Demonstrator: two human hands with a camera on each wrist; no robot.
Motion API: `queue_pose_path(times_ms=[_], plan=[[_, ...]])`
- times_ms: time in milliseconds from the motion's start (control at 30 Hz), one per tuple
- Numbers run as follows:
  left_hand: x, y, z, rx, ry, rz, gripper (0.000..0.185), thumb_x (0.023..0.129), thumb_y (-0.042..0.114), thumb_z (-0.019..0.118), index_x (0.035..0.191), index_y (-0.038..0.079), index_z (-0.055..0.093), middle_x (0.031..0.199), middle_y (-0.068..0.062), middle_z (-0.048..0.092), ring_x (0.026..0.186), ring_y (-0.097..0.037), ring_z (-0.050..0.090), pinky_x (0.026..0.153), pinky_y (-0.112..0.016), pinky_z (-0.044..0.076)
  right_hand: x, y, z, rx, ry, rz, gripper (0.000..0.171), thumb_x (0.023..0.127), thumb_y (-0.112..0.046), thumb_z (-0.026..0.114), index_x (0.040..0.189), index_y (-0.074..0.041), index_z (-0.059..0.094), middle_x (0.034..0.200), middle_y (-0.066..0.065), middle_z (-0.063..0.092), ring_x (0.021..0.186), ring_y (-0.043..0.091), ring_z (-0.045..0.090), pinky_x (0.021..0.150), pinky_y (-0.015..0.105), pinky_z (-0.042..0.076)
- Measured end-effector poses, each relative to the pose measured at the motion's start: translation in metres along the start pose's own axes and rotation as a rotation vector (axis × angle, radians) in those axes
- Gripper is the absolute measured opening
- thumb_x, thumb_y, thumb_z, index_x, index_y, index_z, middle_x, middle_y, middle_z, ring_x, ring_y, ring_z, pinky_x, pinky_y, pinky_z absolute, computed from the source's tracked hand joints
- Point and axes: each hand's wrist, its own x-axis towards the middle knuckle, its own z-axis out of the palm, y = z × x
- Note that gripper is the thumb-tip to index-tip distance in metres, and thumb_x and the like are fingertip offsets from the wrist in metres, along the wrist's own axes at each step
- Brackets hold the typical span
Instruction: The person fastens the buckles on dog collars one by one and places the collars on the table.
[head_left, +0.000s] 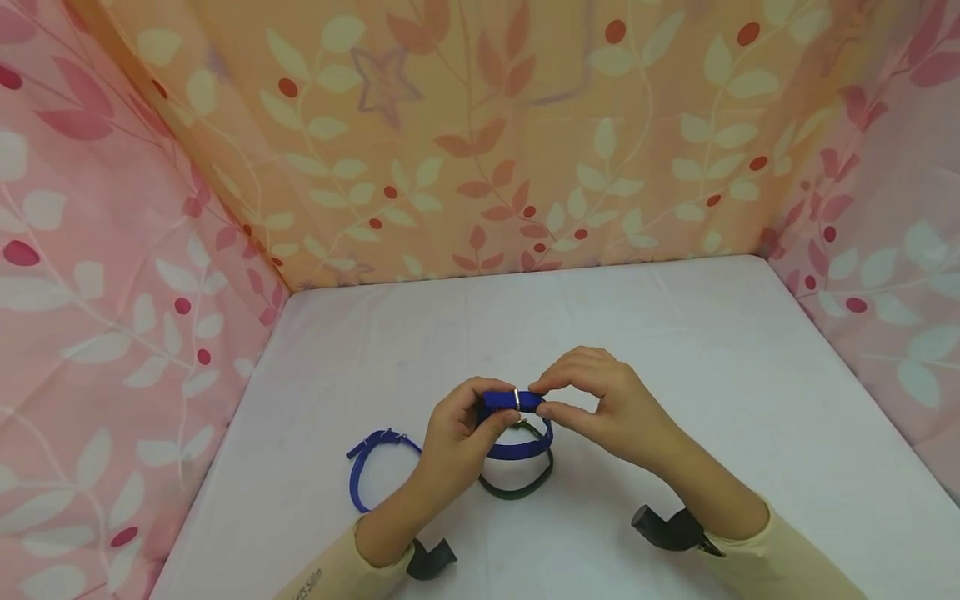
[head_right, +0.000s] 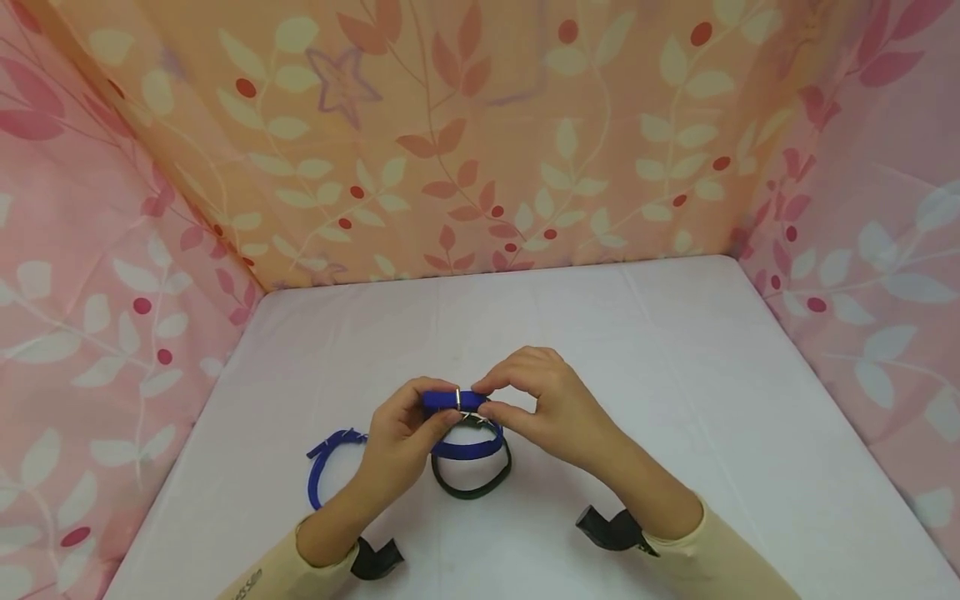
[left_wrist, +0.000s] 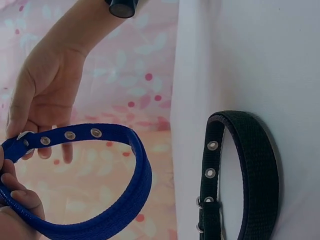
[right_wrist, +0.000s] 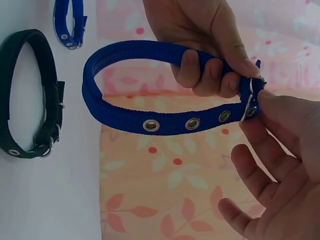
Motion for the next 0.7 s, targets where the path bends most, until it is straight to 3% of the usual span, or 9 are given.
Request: queue_pose_path(times_ms=[367, 567, 700], plan=[[0.0008, 0.0021, -0.0005, -0.075, 0.026, -0.080, 0.026, 0.097, 0.004, 0.069, 0.121, 0.005, 0.062, 0.113, -0.013, 0.065, 0.097, -0.015, 0.068, 0.089, -0.029, 0.060, -0.0004, 0.0065, 0.0026, 0.026, -0.045, 0.011, 0.027, 0.087, -0.021, 0.084, 0.112, -0.026, 0.075, 0.102, -0.016, 0.071, 0.100, 0.008, 0.063, 0.086, 0.032, 0.052], [0.0002, 0.0000, 0.0014, -0.137, -0.006, -0.092, 0.024, 0.098, 0.006, 0.069, 0.121, 0.004, 0.063, 0.113, -0.015, 0.066, 0.100, -0.018, 0.068, 0.090, -0.029, 0.060, -0.0009, 0.0056, 0.0040, -0.033, -0.020, -0.038, 0.026, 0.084, -0.020, 0.087, 0.107, -0.026, 0.077, 0.096, -0.019, 0.070, 0.097, 0.006, 0.062, 0.089, 0.033, 0.049], [0.0001, -0.0020, 0.0017, -0.116, -0.019, -0.091, 0.024, 0.099, 0.007, 0.068, 0.122, 0.006, 0.063, 0.114, -0.013, 0.066, 0.101, -0.020, 0.068, 0.090, -0.030, 0.060, -0.0006, 0.0051, 0.0024, -0.096, -0.011, -0.052, 0.026, 0.082, -0.019, 0.089, 0.105, -0.023, 0.077, 0.095, -0.018, 0.071, 0.097, 0.007, 0.062, 0.091, 0.037, 0.049]])
